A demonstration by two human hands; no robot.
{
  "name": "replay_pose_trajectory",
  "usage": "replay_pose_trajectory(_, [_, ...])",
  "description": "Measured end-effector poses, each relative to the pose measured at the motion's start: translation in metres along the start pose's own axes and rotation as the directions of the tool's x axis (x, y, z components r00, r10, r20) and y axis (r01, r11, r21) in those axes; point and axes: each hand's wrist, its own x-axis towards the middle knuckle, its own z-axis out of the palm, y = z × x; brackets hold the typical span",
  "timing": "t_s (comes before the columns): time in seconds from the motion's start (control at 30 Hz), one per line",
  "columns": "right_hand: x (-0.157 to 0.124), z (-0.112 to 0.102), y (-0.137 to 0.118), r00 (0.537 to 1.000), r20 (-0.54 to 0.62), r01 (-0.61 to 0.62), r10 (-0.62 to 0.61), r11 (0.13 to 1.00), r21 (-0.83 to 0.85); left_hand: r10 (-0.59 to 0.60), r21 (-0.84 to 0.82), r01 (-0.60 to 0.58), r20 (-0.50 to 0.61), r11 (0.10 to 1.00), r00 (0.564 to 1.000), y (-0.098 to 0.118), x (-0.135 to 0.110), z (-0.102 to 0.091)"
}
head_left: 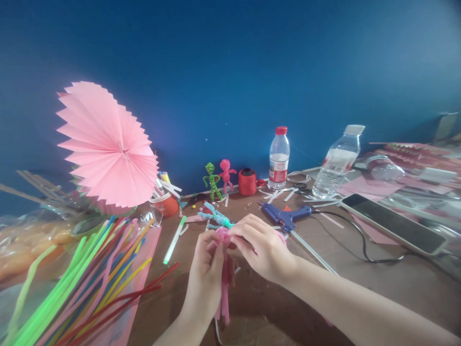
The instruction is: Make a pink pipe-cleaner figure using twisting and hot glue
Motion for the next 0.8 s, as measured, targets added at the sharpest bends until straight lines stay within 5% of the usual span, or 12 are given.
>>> replay_pose_trajectory(0.33, [-0.0029,0.0038,0.0031,0.979,-0.009,-0.195,0.202,0.956,0.219,-0.056,-0.021,0.055,-0.006,0.998,0.998,0.0070,-0.0033,0.0041])
replay_pose_trajectory(0.8, [0.0003,-0.0011,-0.0007,0.973,0.019,-0.224,0.229,0.931,0.289,-0.092,-0.078,0.095,0.040,0.992,0.995,0.0044,-0.0035,-0.0011])
